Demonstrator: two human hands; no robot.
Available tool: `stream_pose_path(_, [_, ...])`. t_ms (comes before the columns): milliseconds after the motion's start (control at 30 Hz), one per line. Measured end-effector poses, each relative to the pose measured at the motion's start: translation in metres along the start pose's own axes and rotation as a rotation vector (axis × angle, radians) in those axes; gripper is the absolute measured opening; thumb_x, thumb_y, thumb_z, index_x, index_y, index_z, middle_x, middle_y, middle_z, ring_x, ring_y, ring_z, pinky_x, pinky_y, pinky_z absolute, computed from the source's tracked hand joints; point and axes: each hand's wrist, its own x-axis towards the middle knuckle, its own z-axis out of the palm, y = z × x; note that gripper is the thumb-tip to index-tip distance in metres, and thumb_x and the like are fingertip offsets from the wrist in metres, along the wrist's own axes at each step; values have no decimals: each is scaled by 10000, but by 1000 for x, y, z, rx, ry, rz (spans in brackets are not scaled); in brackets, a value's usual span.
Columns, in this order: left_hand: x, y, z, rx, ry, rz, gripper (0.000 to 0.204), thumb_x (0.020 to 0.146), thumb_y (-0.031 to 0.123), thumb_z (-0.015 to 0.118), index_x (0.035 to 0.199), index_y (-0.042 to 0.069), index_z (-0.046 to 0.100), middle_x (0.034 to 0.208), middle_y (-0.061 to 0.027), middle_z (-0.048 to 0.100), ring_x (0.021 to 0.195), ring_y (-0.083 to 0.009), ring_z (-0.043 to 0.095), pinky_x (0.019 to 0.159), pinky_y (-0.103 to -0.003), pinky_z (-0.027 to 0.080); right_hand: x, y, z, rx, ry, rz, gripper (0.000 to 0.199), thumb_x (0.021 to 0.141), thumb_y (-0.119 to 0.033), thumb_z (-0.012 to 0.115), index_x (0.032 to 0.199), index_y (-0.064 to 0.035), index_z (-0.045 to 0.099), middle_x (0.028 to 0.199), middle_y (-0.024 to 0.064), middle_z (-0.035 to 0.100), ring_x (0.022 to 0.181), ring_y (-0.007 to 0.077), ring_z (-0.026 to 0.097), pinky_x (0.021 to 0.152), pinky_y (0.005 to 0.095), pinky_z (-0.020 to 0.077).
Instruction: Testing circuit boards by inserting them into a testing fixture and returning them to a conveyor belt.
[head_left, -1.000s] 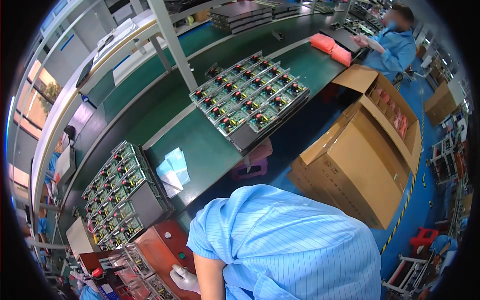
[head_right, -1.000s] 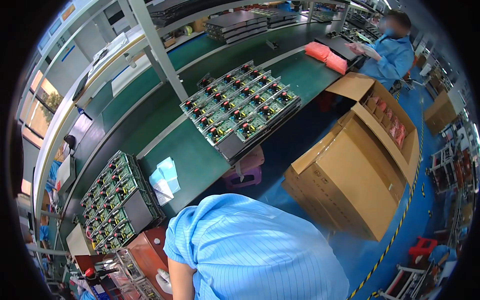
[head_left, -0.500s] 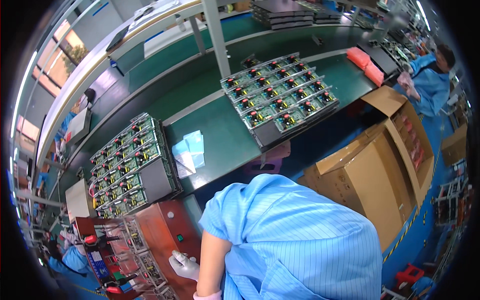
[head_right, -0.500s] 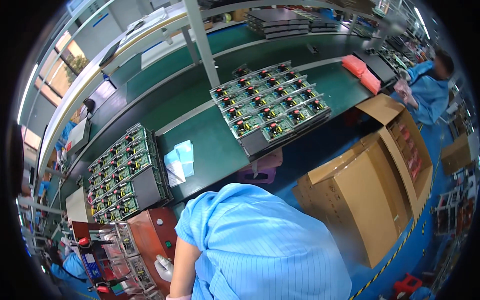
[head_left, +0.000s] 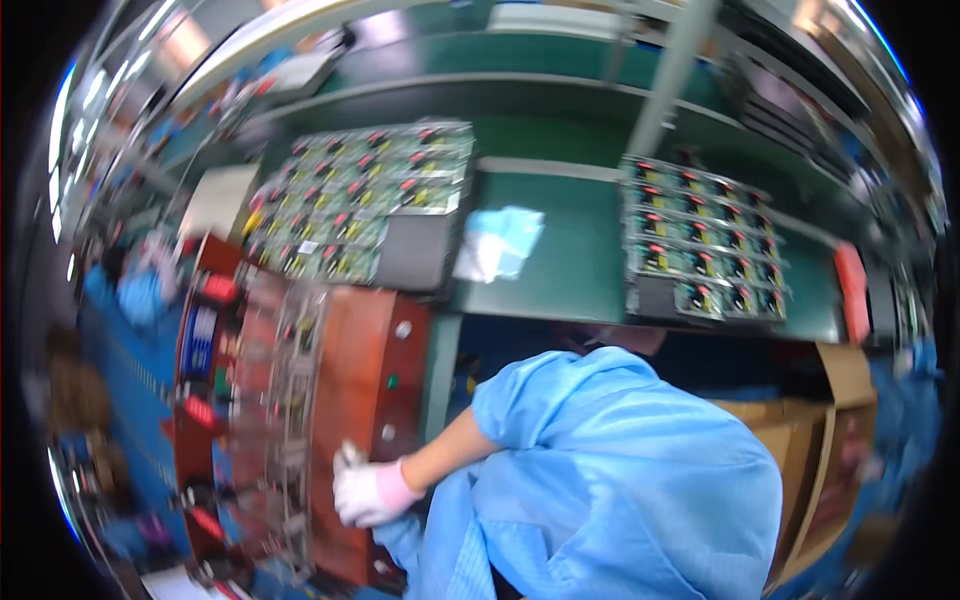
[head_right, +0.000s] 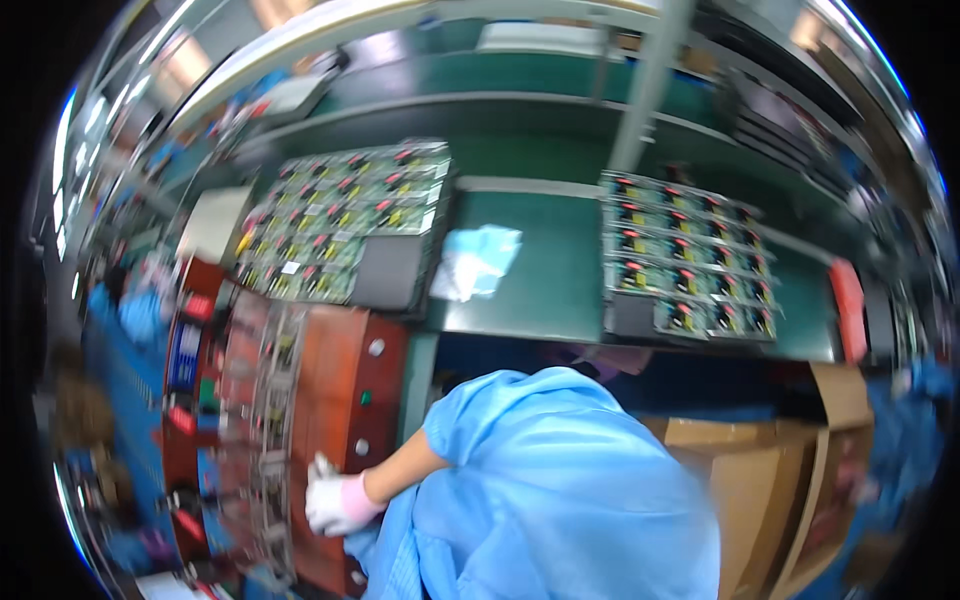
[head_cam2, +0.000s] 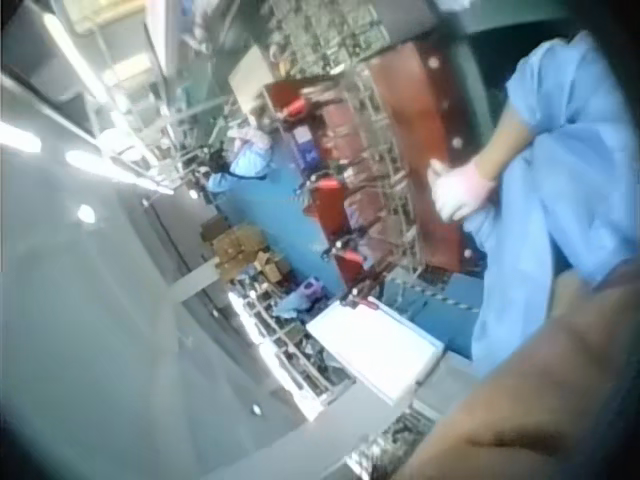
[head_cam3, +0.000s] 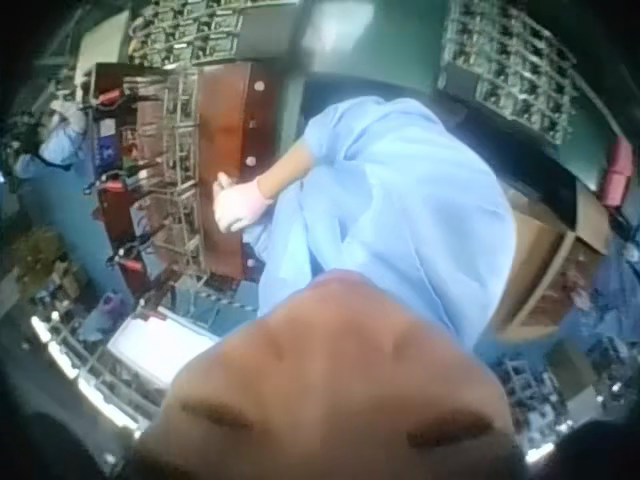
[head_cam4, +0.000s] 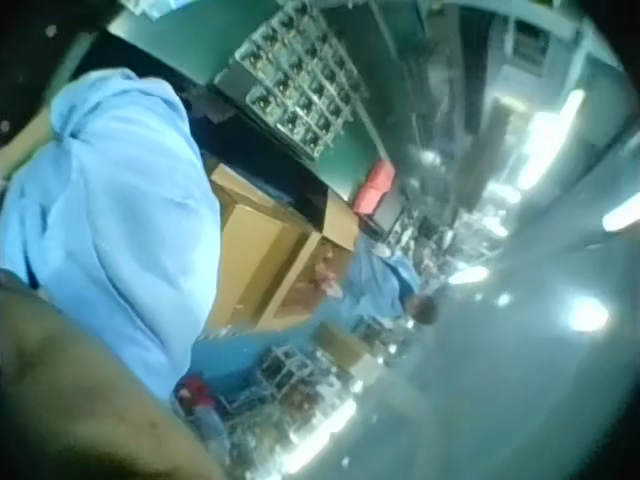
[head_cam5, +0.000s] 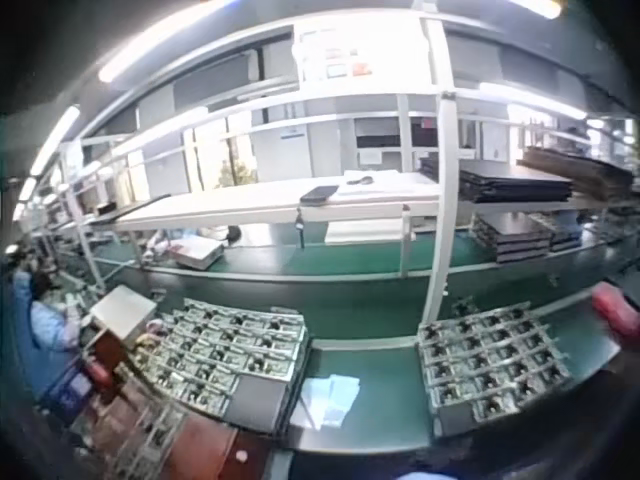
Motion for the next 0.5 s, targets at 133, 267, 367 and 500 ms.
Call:
stream_pose_path(133, [-7,-57,47,266,-84,-247,571,971,552,423,1120,33,611,1043,-192,624,821,-330,597,789,-559,464,-10,31,16,26,249,-213,179,801,-247,590,844,-74,606,1036,184,596,1062,403,516,1008,550,378])
stream_pose_path(267, [-5,-73,101,50,84,51,427,957,484,493,957,67,588,913,-135,561,739,-327,528,669,-486,426,-19,41,13,8,85,-144,175,833,-244,598,930,-99,615,1103,132,583,1162,375,494,1073,530,349])
stream_pose_path(367, [10,-94,121,-713,-84,393,380,910,477,574,723,146,571,691,-51,513,566,-269,494,538,-403,406,-27,36,6,-36,61,-55,193,842,-254,604,976,-116,624,1125,100,582,1186,343,494,1096,536,312])
stream_pose_path(500, [10,-90,106,-522,-76,417,443,879,547,518,657,164,532,635,-56,519,486,-275,534,451,-437,419,-28,28,-3,-150,-48,-62,198,877,-261,596,1025,-140,650,1146,54,616,1192,292,517,1103,566,271])
